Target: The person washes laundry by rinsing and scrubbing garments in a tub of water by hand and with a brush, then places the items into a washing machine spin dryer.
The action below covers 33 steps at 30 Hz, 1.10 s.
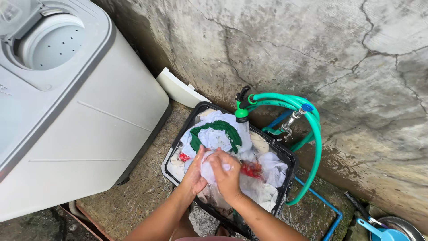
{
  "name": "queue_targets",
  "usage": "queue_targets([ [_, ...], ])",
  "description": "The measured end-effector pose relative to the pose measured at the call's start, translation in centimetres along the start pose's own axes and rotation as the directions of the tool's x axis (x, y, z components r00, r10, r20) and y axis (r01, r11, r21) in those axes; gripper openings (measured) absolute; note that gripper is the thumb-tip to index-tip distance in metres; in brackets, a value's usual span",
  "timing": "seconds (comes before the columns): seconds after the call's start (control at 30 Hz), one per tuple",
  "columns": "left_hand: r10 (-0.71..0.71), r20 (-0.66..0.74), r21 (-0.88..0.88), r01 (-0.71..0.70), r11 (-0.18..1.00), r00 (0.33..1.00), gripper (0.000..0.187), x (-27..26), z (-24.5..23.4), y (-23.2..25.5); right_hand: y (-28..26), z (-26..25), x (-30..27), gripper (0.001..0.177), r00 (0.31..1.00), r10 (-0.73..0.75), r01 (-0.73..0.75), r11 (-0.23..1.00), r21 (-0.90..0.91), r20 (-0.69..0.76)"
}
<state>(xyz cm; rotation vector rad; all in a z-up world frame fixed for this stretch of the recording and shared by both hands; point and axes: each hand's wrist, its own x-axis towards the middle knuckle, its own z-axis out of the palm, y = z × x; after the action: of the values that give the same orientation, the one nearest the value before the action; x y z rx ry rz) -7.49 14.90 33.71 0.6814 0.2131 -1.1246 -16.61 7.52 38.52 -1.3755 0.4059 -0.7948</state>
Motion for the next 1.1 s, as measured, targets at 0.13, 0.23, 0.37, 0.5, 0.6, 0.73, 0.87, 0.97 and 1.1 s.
queue_targets([
  [0.13,-0.302,0.001,0.292,0.289,0.912,0.953,0.051,5.4,1.8,6.8,-2.2,3.6,1.9,0.020,0.721,-0.485,0.668,0.676,-0.312,0.495],
  [0.23,-0.210,-0.188,0.895,0.255,0.366,0.959,0.065,9.4,1.9,10.2,-0.8,7.7,4.1,0.029,0.511,-0.479,0.832,0.482,-0.273,0.714],
  [0.37,-0.393,-0.010,0.996,-0.025,-0.082,0.919,0.060,13.7,0.0,13.2,3.5,13.2,7.6,0.012,0.398,-0.439,0.900,0.359,-0.249,0.805],
  [0.5,-0.365,0.084,0.635,-0.332,-0.697,0.927,0.046,14.4,0.5,16.6,6.1,20.1,12.6,0.024,0.370,-0.342,0.907,0.334,-0.257,0.864],
  [0.6,-0.355,0.042,0.634,-0.300,-0.713,0.934,0.049,13.9,0.7,22.0,4.7,24.7,16.1,0.032,0.343,-0.295,0.899,0.377,-0.221,0.892],
  [0.73,-0.280,0.105,0.986,-0.064,0.151,0.954,0.049,16.3,1.0,37.8,0.3,27.5,21.5,0.044,0.498,-0.389,0.807,0.536,-0.250,0.775],
  [0.87,0.043,0.362,0.489,-0.229,0.842,0.931,0.022,8.9,0.9,55.9,-2.5,30.8,29.6,0.030,0.993,0.119,-0.112,0.972,0.204,-0.021],
  [0.97,0.240,0.478,0.299,-0.414,0.860,0.845,0.014,2.5,4.3,61.0,-3.7,34.4,35.2,0.026,0.925,0.377,-0.358,0.908,0.217,-0.052],
  [1.1,0.416,0.639,0.267,-0.694,0.669,0.647,0.017,-1.3,7.8,66.3,-6.3,40.5,37.0,0.020,0.969,-0.214,0.235,0.952,-0.196,0.123],
])
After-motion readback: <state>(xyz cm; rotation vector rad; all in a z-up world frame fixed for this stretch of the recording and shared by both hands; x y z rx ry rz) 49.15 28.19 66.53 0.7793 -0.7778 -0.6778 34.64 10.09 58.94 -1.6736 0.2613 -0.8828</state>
